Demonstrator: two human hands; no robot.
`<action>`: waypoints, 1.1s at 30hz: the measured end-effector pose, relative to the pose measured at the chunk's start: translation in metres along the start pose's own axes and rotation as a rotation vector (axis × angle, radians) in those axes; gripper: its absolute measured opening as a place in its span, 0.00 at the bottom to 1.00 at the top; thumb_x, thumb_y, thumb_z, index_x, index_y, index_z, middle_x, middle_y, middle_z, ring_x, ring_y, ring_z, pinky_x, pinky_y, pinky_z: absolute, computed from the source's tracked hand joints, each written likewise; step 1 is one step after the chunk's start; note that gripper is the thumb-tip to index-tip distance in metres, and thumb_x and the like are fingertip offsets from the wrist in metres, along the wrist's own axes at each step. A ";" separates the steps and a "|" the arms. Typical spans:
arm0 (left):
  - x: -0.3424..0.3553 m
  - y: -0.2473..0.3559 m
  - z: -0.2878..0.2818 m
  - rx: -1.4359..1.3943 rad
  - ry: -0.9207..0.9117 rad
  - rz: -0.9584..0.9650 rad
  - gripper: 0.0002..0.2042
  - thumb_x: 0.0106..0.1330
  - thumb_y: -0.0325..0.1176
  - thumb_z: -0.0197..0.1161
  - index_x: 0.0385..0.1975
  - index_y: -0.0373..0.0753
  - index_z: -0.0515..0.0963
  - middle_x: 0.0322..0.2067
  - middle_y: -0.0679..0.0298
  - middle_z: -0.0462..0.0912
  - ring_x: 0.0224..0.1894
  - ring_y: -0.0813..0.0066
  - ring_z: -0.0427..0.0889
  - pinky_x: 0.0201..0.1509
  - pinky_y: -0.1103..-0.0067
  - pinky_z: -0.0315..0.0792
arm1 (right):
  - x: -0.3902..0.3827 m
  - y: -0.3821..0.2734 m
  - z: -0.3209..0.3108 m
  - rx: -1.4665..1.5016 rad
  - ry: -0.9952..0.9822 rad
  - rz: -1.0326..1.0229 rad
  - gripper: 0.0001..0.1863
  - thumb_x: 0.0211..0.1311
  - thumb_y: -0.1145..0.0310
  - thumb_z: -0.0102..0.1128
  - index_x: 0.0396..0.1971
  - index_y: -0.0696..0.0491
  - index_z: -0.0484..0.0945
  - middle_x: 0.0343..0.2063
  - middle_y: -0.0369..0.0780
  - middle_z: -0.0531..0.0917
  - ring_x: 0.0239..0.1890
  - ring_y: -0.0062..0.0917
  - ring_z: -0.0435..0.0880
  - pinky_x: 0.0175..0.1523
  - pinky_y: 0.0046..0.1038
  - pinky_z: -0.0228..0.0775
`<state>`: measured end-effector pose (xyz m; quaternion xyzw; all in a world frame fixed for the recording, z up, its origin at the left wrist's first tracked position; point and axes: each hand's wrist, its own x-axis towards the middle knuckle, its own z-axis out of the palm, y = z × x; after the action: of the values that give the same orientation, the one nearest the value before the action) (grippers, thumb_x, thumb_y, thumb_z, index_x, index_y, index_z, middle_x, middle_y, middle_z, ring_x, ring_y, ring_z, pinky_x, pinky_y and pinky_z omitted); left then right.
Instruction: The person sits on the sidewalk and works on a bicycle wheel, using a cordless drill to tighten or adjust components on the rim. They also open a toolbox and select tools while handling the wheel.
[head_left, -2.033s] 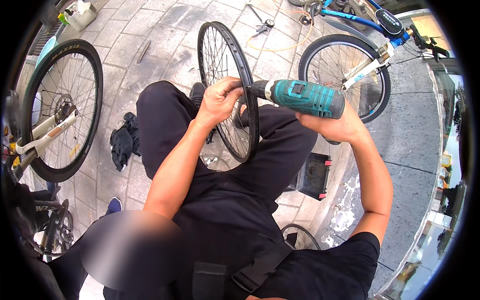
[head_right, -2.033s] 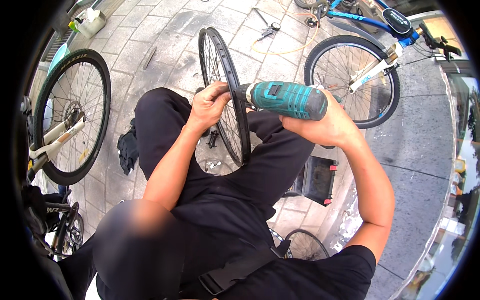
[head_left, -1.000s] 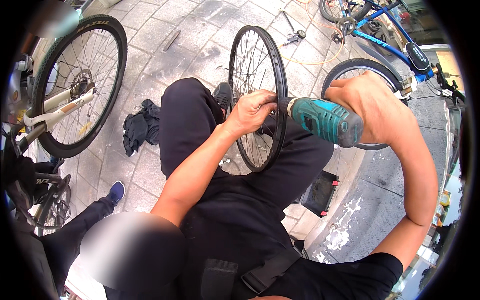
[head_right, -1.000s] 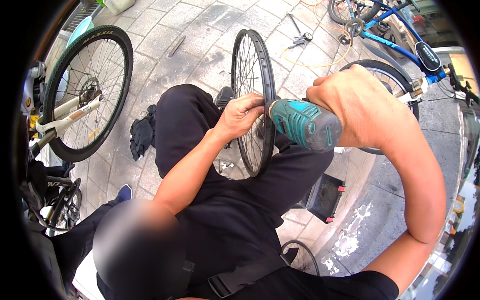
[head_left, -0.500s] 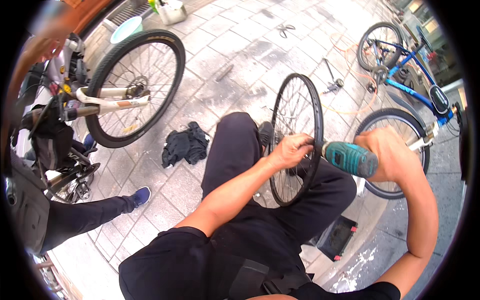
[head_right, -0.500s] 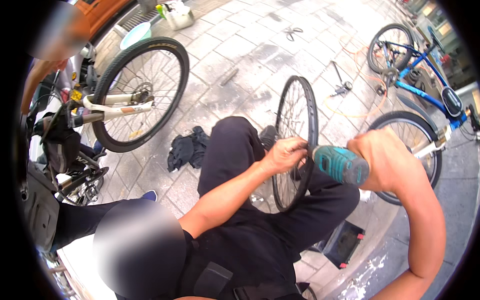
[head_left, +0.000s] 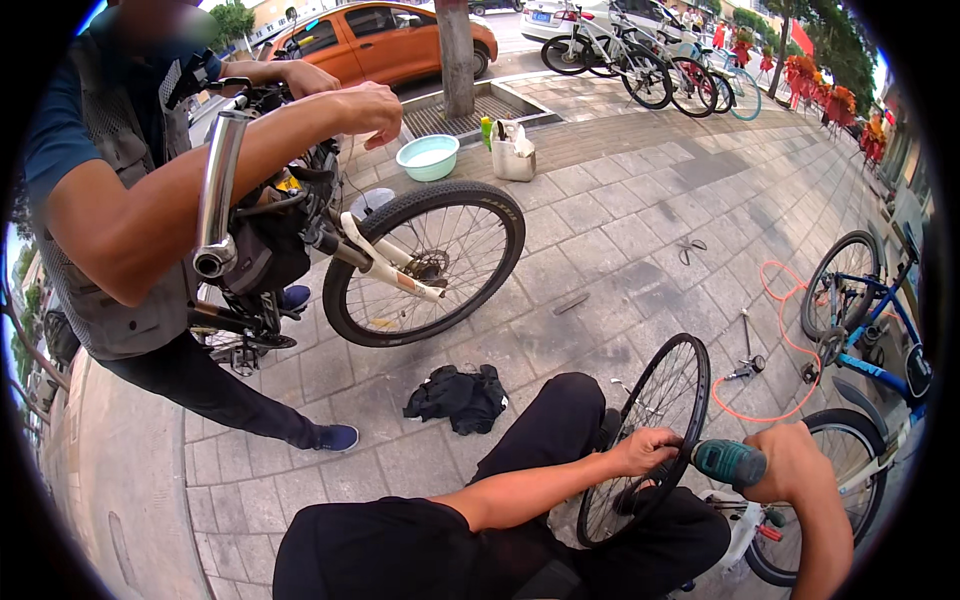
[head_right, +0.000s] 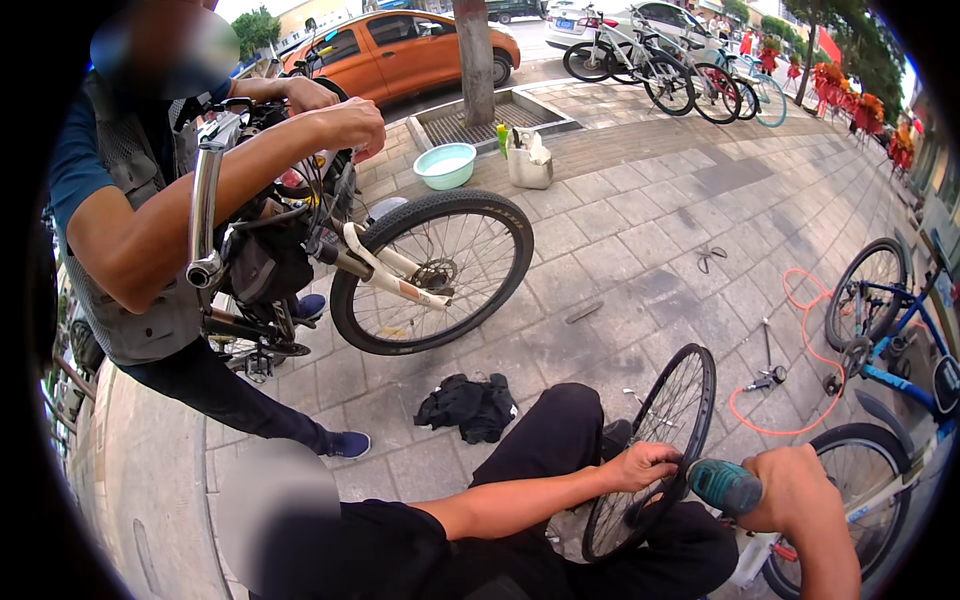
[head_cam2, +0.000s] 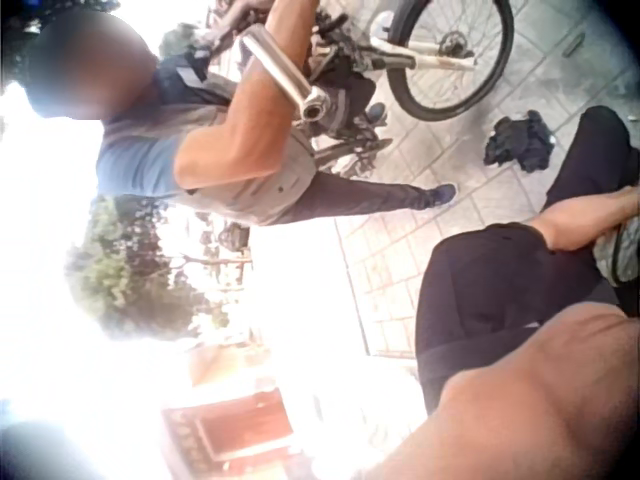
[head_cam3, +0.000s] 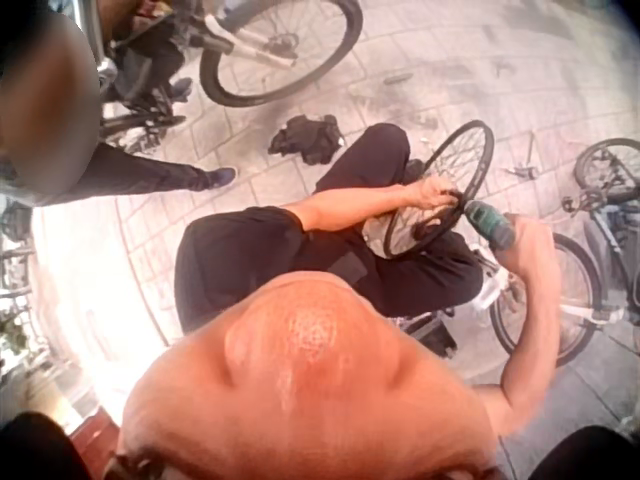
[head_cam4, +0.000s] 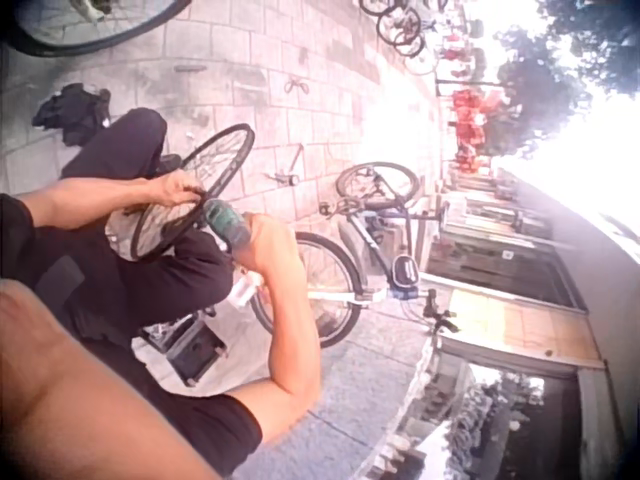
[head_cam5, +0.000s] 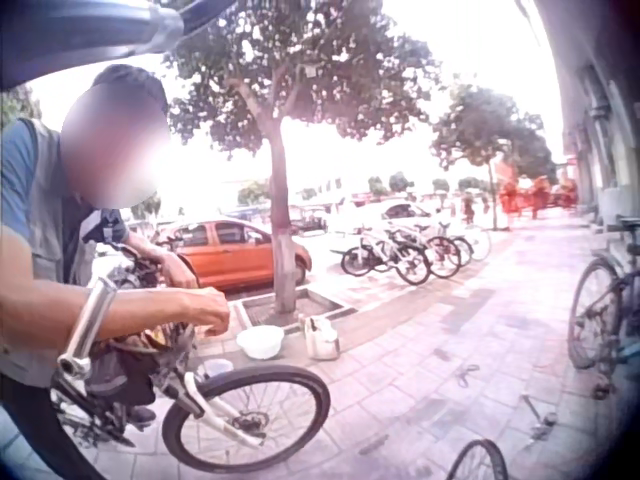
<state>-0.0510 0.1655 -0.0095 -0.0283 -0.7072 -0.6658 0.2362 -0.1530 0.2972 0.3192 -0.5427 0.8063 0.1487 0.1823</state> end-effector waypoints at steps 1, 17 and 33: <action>-0.002 -0.002 0.001 0.012 0.003 0.024 0.09 0.71 0.27 0.63 0.47 0.31 0.81 0.38 0.56 0.85 0.41 0.68 0.84 0.48 0.74 0.76 | 0.001 0.000 0.001 0.015 -0.010 0.000 0.15 0.36 0.57 0.72 0.25 0.49 0.86 0.26 0.48 0.86 0.34 0.47 0.87 0.46 0.40 0.81; -0.002 0.001 0.007 -0.076 0.000 -0.142 0.10 0.73 0.27 0.62 0.50 0.31 0.82 0.36 0.64 0.87 0.41 0.81 0.82 0.48 0.79 0.76 | 0.005 0.010 0.003 0.022 -0.023 0.032 0.17 0.37 0.55 0.71 0.27 0.50 0.88 0.27 0.50 0.87 0.36 0.48 0.88 0.49 0.41 0.81; 0.001 0.002 0.007 -0.132 -0.005 -0.196 0.11 0.73 0.25 0.61 0.51 0.32 0.83 0.37 0.69 0.87 0.40 0.84 0.80 0.48 0.80 0.76 | -0.001 0.013 0.008 0.028 -0.031 0.052 0.20 0.39 0.50 0.71 0.29 0.49 0.89 0.31 0.50 0.88 0.40 0.48 0.88 0.52 0.41 0.80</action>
<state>-0.0532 0.1725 -0.0072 0.0239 -0.6617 -0.7309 0.1657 -0.1640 0.3069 0.3132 -0.5167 0.8191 0.1506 0.1983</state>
